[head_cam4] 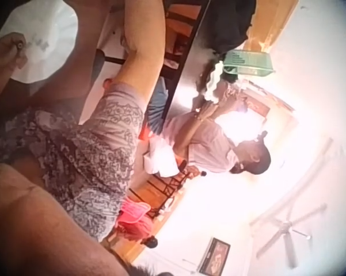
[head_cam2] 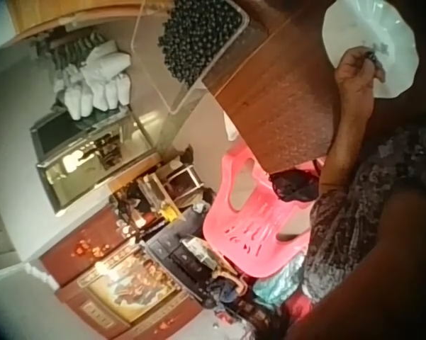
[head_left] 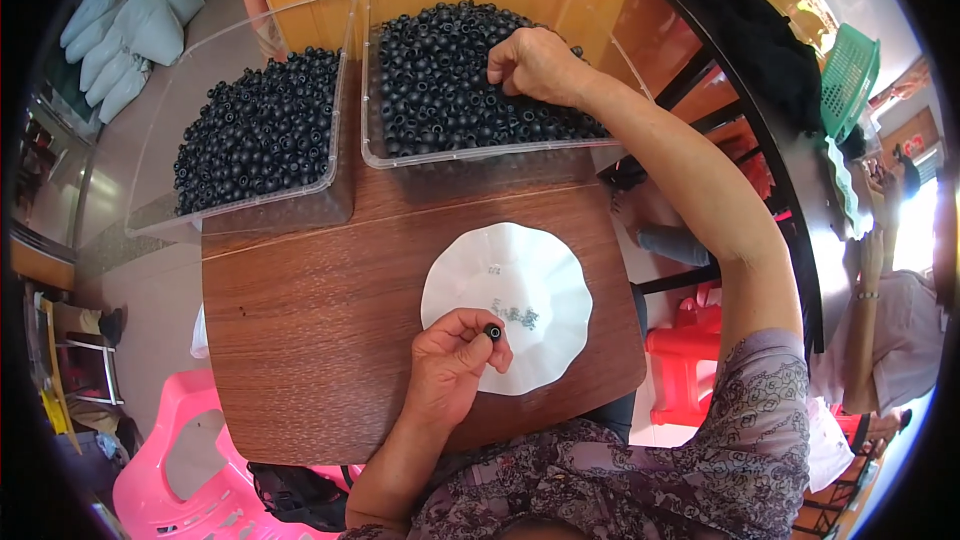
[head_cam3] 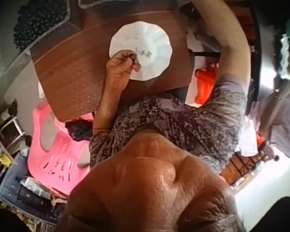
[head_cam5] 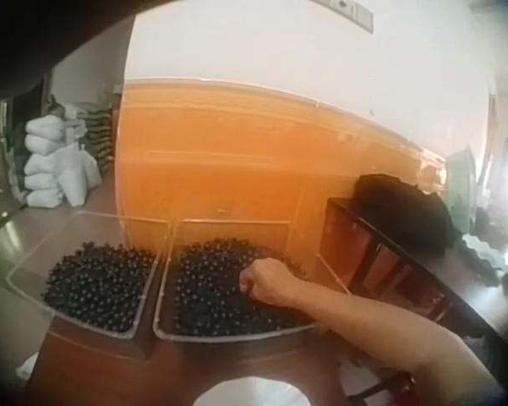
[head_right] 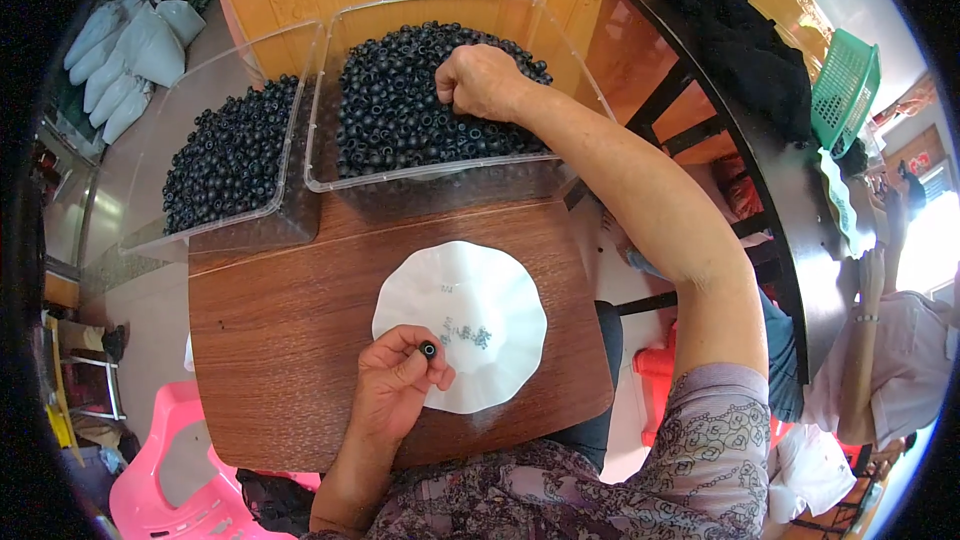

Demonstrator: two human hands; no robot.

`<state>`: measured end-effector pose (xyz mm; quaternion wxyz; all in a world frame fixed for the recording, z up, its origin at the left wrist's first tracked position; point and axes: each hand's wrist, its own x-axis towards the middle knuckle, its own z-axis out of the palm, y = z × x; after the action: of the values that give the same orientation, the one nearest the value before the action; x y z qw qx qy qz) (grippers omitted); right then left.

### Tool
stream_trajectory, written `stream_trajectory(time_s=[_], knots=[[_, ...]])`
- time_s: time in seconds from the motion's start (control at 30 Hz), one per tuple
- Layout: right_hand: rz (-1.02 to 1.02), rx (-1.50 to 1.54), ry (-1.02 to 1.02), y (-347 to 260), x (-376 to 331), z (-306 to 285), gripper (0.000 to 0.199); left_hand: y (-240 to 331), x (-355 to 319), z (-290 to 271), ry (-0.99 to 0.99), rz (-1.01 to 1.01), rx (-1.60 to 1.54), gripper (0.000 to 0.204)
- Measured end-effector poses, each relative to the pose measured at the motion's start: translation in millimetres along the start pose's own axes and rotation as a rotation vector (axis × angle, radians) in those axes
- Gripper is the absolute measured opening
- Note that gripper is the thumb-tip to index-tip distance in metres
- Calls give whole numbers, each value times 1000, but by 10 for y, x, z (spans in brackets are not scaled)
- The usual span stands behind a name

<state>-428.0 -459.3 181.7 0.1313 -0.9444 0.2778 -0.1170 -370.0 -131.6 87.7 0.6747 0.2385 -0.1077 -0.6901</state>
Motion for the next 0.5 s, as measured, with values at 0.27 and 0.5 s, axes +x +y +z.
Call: stream_trajectory(time_s=[0.27, 0.5], knots=[[-50, -219, -72, 1, 24, 20, 19, 4, -11, -6, 6, -2, -7, 19], [-27, 23, -44, 95, -2, -26, 16, 2, 0, -8, 2, -5, -4, 19]])
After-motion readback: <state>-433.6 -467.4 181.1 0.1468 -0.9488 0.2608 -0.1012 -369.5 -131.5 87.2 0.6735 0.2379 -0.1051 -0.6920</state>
